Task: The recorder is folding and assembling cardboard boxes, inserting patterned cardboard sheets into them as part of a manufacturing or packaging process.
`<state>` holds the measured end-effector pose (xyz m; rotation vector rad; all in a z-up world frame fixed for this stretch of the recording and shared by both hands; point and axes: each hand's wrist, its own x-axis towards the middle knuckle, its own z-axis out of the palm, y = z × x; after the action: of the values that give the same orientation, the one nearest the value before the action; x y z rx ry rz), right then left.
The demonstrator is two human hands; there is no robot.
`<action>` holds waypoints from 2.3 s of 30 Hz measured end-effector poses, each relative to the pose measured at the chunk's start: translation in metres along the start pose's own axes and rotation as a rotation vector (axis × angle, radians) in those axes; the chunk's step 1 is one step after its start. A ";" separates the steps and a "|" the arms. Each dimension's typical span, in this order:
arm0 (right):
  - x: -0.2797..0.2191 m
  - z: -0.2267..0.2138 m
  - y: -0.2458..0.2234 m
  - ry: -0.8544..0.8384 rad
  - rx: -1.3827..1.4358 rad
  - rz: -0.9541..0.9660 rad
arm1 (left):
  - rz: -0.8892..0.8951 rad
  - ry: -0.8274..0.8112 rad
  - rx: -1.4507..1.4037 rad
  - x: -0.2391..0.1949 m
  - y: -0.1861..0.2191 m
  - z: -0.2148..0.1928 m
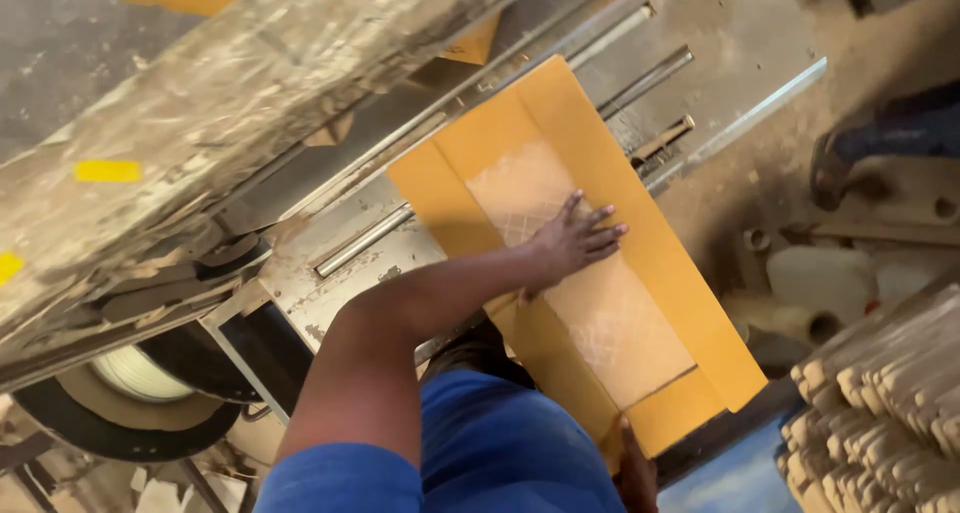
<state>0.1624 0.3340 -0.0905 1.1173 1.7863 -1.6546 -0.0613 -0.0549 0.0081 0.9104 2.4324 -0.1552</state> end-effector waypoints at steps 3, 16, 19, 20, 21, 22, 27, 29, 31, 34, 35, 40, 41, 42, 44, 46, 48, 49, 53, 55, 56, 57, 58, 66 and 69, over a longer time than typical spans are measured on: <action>-0.003 0.040 -0.030 0.024 -0.138 0.100 | -0.055 -0.042 -0.015 0.001 -0.030 -0.003; 0.021 0.114 -0.051 -0.228 0.263 -0.097 | -0.197 0.033 -0.053 0.046 -0.101 0.038; 0.074 0.089 -0.080 0.167 -0.099 -0.858 | -0.222 0.067 -0.080 0.048 -0.099 0.043; 0.036 0.142 -0.162 0.158 -0.100 -0.858 | -0.230 0.065 -0.081 0.046 -0.100 0.047; -0.027 0.181 -0.230 0.060 -0.227 -1.134 | -0.228 0.082 -0.073 0.048 -0.100 0.048; -0.106 0.201 -0.282 -0.052 -0.360 -1.402 | -0.225 0.100 -0.065 0.050 -0.099 0.050; -0.195 0.339 -0.441 -0.272 -0.679 -2.081 | -0.242 0.078 -0.082 0.057 -0.098 0.050; -0.216 0.392 -0.464 -0.348 -0.825 -2.175 | -0.257 0.069 -0.126 0.052 -0.101 0.044; -0.225 0.438 -0.464 -0.554 -1.110 -2.188 | -0.233 0.038 -0.119 0.041 -0.095 0.040; -0.249 0.431 -0.467 -0.835 -1.136 -2.067 | -0.243 0.042 -0.139 0.035 -0.096 0.035; -0.239 0.410 -0.459 -0.847 -1.142 -2.062 | -0.245 0.042 -0.150 0.039 -0.097 0.038; -0.151 0.282 -0.372 -0.412 -0.480 -1.631 | -0.251 0.049 -0.165 0.046 -0.098 0.043; -0.093 0.251 -0.347 -0.417 -0.483 -1.627 | -0.252 0.046 -0.171 0.047 -0.098 0.044; -0.043 0.205 -0.308 -0.060 -0.419 -1.470 | -0.252 0.038 -0.160 0.047 -0.098 0.044; 0.025 0.117 -0.226 0.294 -0.343 -1.285 | -0.244 0.031 -0.137 0.048 -0.100 0.040; 0.062 0.039 -0.137 0.358 -0.069 -0.888 | -0.244 0.004 -0.135 0.045 -0.096 0.038; 0.035 0.059 -0.112 0.205 0.108 -0.505 | -0.235 -0.002 -0.145 0.041 -0.095 0.034; 0.021 0.068 -0.098 0.027 0.271 -0.130 | -0.234 -0.008 -0.162 0.040 -0.094 0.032; 0.028 0.105 -0.064 -0.260 0.311 -0.328 | -0.227 0.018 -0.110 0.046 -0.094 0.041; 0.003 0.122 -0.090 -0.309 0.394 -0.258 | -0.258 0.031 -0.120 0.043 -0.094 0.041; 0.004 0.122 -0.089 -0.312 0.402 -0.256 | -0.259 0.026 -0.112 0.042 -0.096 0.042; 0.003 0.117 -0.088 -0.302 0.388 -0.255 | -0.260 0.016 -0.108 0.044 -0.095 0.042; 0.002 0.112 -0.086 -0.291 0.374 -0.255 | -0.262 0.007 -0.103 0.046 -0.093 0.043; 0.017 0.093 -0.073 -0.375 0.443 -0.239 | -0.306 -0.020 -0.084 0.054 -0.082 0.041; 0.021 0.086 -0.071 -0.389 0.423 -0.243 | -0.355 -0.018 -0.024 0.060 -0.072 0.045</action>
<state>0.0769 0.2594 -0.0793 0.6802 1.4006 -2.2879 -0.1253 -0.0883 -0.0671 0.4568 2.5526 -0.2588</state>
